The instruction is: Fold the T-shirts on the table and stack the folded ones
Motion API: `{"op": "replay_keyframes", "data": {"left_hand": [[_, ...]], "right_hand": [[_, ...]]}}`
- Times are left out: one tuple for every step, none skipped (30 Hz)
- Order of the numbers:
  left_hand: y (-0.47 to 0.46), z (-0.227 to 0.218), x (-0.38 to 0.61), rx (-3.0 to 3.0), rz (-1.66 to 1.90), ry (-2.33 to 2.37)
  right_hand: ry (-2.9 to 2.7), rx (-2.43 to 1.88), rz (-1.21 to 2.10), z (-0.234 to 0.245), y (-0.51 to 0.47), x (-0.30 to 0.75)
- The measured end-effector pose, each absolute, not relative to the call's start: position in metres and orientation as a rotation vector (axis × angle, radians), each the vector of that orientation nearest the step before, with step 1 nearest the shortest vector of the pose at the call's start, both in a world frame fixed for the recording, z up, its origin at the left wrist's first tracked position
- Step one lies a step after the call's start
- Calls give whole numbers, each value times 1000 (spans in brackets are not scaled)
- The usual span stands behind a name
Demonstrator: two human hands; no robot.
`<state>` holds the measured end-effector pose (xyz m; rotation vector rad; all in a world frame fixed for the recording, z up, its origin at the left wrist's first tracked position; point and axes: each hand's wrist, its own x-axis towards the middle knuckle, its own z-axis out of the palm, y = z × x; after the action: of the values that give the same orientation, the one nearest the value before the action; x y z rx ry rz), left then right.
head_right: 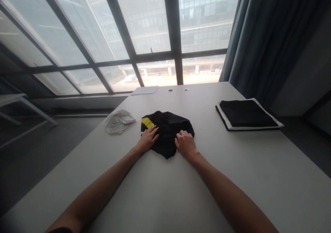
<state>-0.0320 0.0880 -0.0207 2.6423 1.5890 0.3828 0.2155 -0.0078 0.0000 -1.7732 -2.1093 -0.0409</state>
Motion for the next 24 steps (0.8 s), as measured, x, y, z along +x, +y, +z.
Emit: {"op": "replay_keyframes", "data": {"left_hand": [[86, -23, -32, 2652, 335, 1599], [84, -24, -30, 2665, 308, 1607], [80, -24, -28, 2679, 291, 1612], [75, -21, -25, 2694, 278, 1612], [69, -18, -22, 2710, 265, 1607], [62, -14, -18, 2728, 253, 1598], [54, -9, -13, 2745, 241, 1585], [46, -4, -9, 2763, 228, 1563], [37, 1, -5, 2781, 216, 1528], [29, 6, -1, 2797, 205, 1478], [21, 12, 2, 2808, 198, 1410], [16, 16, 3, 2811, 199, 1330], [13, 21, 4, 2799, 210, 1248], [13, 24, 4, 2770, 235, 1179], [16, 28, 3, 2731, 277, 1124], [22, 31, 2, 2694, 338, 1083], [32, 33, 1, 2668, 416, 1052], [44, 34, 0, 2656, 506, 1028], [58, 35, 1, 2662, 591, 1003], [73, 35, 3, 2683, 652, 972], [89, 35, 6, 2707, 675, 945], [104, 33, 10, 2737, 645, 912], [119, 32, 15, 2765, 581, 881], [133, 29, 20, 2783, 513, 852]], "right_hand": [[-2106, -1811, -67, -1, -8, 214], [-2106, -1844, -87, -1, -7, 214], [-2109, -1874, -98, -1, -6, 216], [-2113, -1900, -100, -1, -5, 219], [-2112, -1925, -98, -1, -4, 223], [-2101, -1949, -94, -2, -2, 228], [-2080, -1972, -90, -3, 1, 234], [-2053, -1993, -79, -5, 4, 241], [-2023, -2009, -61, -7, 8, 249], [-1995, -2017, -34, -10, 12, 258], [-1972, -2013, 2, -14, 16, 267], [-1957, -1993, 39, -17, 20, 275], [-1936, -1960, 64, -20, 24, 283], [-1904, -1923, 73, -22, 28, 289], [-1858, -1890, 64, -24, 31, 294], [-1797, -1866, 41, -25, 33, 297], [-1729, -1853, 11, -25, 35, 299], [-1666, -1849, -19, -25, 35, 299], [-1617, -1854, -41, -25, 36, 299], [-1586, -1865, -53, -25, 36, 297], [-1569, -1880, -55, -25, 35, 296], [-1562, -1899, -50, -26, 35, 295], [-1561, -1917, -40, -27, 35, 294], [-1564, -1931, -32, -29, 35, 294]]}}
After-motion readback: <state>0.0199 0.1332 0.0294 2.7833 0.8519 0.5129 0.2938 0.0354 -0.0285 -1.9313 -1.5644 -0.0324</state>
